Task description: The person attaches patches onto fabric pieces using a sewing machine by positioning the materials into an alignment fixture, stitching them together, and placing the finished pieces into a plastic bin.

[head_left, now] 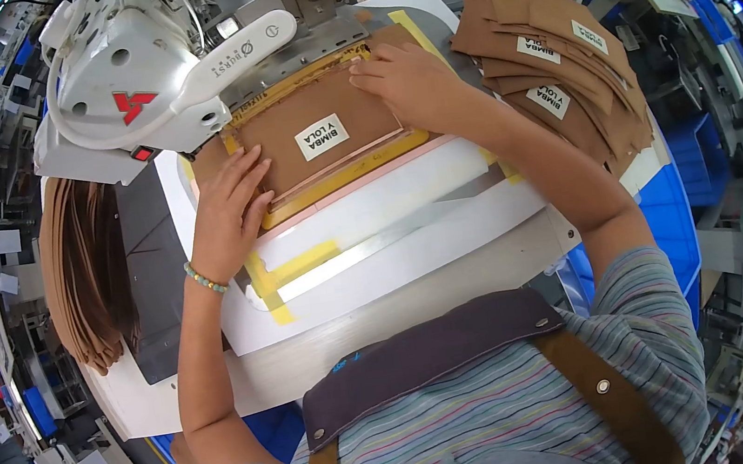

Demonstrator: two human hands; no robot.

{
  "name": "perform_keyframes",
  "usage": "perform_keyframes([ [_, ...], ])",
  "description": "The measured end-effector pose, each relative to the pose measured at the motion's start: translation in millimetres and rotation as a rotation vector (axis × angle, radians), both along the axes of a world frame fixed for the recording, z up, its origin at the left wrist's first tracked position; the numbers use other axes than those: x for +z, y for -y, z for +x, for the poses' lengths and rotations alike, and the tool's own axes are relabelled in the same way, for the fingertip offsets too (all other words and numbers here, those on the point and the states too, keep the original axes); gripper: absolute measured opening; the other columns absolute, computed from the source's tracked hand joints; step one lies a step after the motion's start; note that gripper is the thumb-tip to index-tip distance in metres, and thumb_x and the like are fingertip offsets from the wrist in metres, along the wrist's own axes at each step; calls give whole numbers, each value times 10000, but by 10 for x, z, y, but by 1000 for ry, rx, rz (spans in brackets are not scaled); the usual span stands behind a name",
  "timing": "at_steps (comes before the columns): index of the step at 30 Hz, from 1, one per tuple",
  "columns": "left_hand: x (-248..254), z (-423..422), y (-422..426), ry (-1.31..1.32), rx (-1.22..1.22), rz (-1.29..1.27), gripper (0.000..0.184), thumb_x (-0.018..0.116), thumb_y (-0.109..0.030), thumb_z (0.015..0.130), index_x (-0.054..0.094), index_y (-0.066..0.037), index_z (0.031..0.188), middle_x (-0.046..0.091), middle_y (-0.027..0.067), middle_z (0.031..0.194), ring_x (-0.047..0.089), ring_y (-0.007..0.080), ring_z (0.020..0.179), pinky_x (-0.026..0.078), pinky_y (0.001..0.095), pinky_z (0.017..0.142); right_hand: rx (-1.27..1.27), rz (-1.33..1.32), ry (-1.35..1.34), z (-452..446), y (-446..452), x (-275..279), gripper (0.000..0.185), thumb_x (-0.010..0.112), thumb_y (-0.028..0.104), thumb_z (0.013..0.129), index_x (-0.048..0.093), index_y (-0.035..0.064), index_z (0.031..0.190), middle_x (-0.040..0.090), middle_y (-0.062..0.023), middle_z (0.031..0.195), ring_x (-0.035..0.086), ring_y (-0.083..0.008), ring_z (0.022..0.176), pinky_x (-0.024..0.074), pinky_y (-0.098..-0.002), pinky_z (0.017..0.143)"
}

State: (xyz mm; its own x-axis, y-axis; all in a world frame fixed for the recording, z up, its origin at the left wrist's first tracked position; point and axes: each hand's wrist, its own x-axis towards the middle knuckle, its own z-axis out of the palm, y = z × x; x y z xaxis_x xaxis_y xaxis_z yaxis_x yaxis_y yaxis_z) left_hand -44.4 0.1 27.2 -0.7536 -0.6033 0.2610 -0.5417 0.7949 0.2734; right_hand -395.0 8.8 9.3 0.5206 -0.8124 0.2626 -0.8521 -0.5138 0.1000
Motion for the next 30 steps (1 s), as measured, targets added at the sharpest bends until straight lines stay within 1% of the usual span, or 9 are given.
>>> perform_keyframes([
  [1,-9,-28,12,35,-1,18,446,672,-148,949,609,-61,1382,535,109,1515,465,333,1421,364,449,1160,20,-89,98,-34,-26,-61,366,644,84,887,690,55,1249,646,-7,1384,576,-221,1195,497,-363,948],
  [2,-24,-47,23,72,1,35,481,659,-163,959,584,-70,1424,502,106,1557,430,328,1458,331,450,1192,17,-102,113,-57,-38,-106,377,645,75,882,684,55,1257,644,-15,1388,576,-223,1196,497,-364,945],
  [5,-59,-156,55,161,26,-32,523,653,-208,967,545,-78,1462,465,89,1589,409,316,1473,305,459,1209,8,-123,145,0,-85,-115,406,648,55,871,669,50,1276,638,-37,1394,577,-232,1197,498,-369,942],
  [10,-62,-160,72,169,30,-35,536,660,-228,967,537,-76,1466,461,81,1589,410,310,1470,314,463,1206,0,-100,107,58,-53,-95,419,647,36,854,660,36,1273,637,-68,1369,577,-250,1190,506,-389,954],
  [13,-72,-139,63,170,34,-50,532,662,-242,968,544,-71,1457,468,85,1583,414,309,1466,317,461,1205,-3,-48,127,90,-44,-28,403,637,35,849,663,30,1250,637,-68,1335,577,-260,1175,509,-389,960],
  [16,-71,-137,62,161,30,-64,521,663,-257,972,557,-60,1443,481,92,1571,423,318,1457,328,459,1198,21,-70,162,120,-11,-2,329,629,31,830,654,46,1158,652,-66,1215,587,-247,1129,519,-378,912],
  [19,-104,-131,64,141,38,-53,517,663,-270,975,565,-59,1436,491,95,1560,428,326,1450,333,461,1193,69,-67,167,94,37,-4,315,630,32,832,661,47,1145,658,-55,1167,592,-242,1105,521,-373,911],
  [22,-110,-124,63,128,52,-64,508,662,-281,976,576,-61,1426,503,99,1547,439,333,1436,341,464,1184,33,79,137,93,68,97,375,614,25,853,676,17,1223,664,-56,1263,581,-253,1160,511,-385,981],
  [30,-116,-179,59,122,64,-96,464,649,-289,986,601,-73,1394,533,117,1509,486,348,1374,378,461,1147,72,108,157,124,155,179,284,627,68,895,716,23,1160,715,-57,1177,605,-251,1122,533,-384,964],
])
